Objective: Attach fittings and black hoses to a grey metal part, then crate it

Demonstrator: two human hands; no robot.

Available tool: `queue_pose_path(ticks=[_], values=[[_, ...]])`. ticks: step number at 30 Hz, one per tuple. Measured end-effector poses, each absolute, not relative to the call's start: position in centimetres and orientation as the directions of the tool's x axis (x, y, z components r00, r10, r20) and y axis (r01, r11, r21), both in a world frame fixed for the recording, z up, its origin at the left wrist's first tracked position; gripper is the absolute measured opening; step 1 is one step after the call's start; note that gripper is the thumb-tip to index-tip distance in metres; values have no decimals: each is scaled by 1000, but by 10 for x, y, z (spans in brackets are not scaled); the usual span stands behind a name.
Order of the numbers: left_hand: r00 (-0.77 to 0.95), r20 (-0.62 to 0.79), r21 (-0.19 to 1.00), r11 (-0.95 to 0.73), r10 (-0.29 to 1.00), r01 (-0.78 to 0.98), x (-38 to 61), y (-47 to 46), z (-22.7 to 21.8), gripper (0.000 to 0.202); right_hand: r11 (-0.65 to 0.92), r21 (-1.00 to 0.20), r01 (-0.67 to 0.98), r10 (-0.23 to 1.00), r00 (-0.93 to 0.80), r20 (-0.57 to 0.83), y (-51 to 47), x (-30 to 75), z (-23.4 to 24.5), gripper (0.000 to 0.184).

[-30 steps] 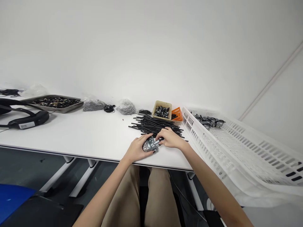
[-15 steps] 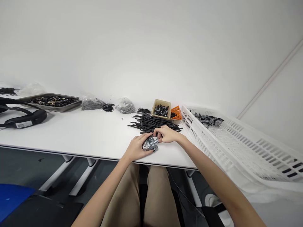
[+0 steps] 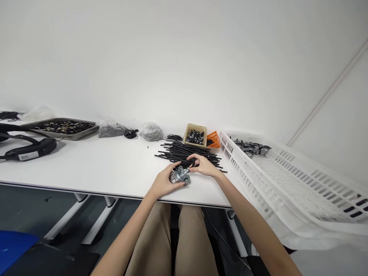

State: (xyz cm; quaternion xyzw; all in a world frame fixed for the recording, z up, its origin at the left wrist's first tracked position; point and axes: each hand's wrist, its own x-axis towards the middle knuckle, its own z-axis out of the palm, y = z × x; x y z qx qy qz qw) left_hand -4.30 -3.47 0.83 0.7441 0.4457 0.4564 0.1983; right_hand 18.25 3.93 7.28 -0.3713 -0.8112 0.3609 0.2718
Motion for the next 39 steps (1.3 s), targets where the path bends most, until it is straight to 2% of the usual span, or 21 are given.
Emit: queue_pose_path(ticks=[3, 6, 8, 10, 14, 23, 35, 39], values=[[129, 454, 778, -462, 882, 426, -46, -31, 7, 84, 414, -851, 322, 844, -486, 226, 35, 175, 60, 54], [88, 405, 832, -407, 910, 377, -47, -27, 5, 89, 379, -893, 241, 871, -419, 257, 33, 165, 50, 45], [90, 382, 854, -388, 920, 346, -48, -25, 4, 84, 358, -916, 182, 880, -395, 265, 34, 159, 45, 41], [106, 368, 866, -382, 924, 322, -48, -25, 5, 76, 347, -930, 123, 883, -377, 279, 36, 155, 40, 45], [117, 356, 882, -375, 927, 286, -49, -25, 6, 68, 360, -933, 17, 872, -362, 330, 41, 150, 34, 51], [121, 351, 906, -369, 929, 207, -51, -24, 6, 66, 380, -907, -183, 828, -370, 421, 45, 132, 13, 56], [107, 294, 944, -306, 950, 123, -53, -21, 3, 65, 290, -937, -195, 865, -365, 344, 50, 133, 1, 57], [99, 289, 948, -299, 952, 113, -53, -20, 2, 64, 289, -943, -167, 888, -321, 329, 54, 133, -2, 41]])
